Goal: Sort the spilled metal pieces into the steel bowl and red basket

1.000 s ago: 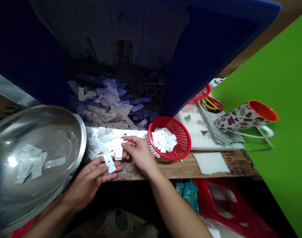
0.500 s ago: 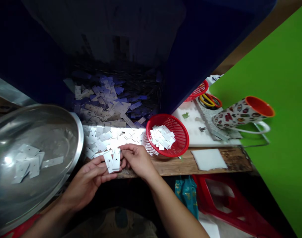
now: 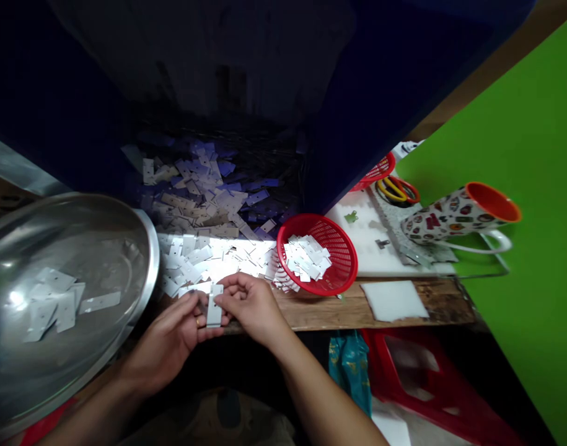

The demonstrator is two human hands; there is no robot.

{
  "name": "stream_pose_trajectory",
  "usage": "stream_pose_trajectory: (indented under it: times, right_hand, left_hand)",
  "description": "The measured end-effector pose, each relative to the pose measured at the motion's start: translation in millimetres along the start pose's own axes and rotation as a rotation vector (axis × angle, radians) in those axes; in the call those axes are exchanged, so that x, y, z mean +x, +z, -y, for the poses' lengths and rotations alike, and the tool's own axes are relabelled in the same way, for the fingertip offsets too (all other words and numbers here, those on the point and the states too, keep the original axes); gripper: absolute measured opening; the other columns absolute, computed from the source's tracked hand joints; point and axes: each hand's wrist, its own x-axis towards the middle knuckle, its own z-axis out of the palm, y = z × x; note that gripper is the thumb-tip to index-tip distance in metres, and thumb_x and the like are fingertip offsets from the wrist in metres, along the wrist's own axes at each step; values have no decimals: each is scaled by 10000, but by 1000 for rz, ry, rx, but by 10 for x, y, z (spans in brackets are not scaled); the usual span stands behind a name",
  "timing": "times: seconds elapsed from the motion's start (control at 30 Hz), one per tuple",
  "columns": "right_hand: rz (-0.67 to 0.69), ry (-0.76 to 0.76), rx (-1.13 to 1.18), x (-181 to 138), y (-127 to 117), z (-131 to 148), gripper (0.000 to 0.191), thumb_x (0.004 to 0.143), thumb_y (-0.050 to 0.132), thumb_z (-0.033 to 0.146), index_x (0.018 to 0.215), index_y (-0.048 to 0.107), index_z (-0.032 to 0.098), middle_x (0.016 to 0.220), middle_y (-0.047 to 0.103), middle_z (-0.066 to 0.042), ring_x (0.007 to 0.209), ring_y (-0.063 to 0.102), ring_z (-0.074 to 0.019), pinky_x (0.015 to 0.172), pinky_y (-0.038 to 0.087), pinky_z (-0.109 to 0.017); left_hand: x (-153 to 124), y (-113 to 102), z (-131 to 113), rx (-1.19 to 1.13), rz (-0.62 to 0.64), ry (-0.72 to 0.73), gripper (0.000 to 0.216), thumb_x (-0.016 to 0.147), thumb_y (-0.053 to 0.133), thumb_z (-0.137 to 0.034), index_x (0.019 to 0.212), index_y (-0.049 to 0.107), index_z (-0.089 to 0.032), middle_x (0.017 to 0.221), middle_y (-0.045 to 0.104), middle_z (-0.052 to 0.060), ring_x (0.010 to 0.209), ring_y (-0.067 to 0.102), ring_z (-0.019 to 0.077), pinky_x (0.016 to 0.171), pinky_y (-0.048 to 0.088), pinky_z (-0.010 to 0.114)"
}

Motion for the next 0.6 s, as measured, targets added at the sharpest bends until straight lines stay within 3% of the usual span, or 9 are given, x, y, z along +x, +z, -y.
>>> stream_pose_trajectory:
  times: [0.1,0.17,0.23,0.33,0.6]
  right_hand:
    - [-19,-52,10,-57,9,43,297,661,792,329,853,643,158,621,590,56,468,513,-49,482,384,-183]
    - [-15,-82,26,-109,-10,97,264,701,769,314,877,658,152,606,585,55,470,487,-40,487,369,-177]
    - [-13,-92,32,-163,-44,150,252,724,755,316,890,663,150,595,584,49,477,489,-50,484,372,-182]
    - [-49,-88,-8,-226,-98,191,261,732,751,326,905,664,151,627,603,33,511,514,-67,488,394,-189]
    - [-80,-87,-183,-243,-96,150,253,741,714,355,895,680,157,716,656,-3,612,579,-110,563,461,-225]
  left_hand:
    - [13,-31,3,-90,90,-94,297,926,436,-391,753,535,-172,753,646,43,586,623,158,583,515,289]
    - [29,-44,-14,-124,179,-155,418,932,349,-491,788,560,-161,757,658,74,554,622,177,560,513,312]
    - [49,-45,-39,-142,257,-198,559,921,284,-569,948,609,-115,863,680,139,687,669,234,642,536,364]
    - [73,-34,-62,-148,319,-245,744,900,241,-632,1202,553,-28,1058,658,237,915,667,317,748,534,408]
    - [96,-61,-24,-151,345,-270,802,891,221,-653,1274,511,-11,1097,650,265,942,663,336,726,535,414]
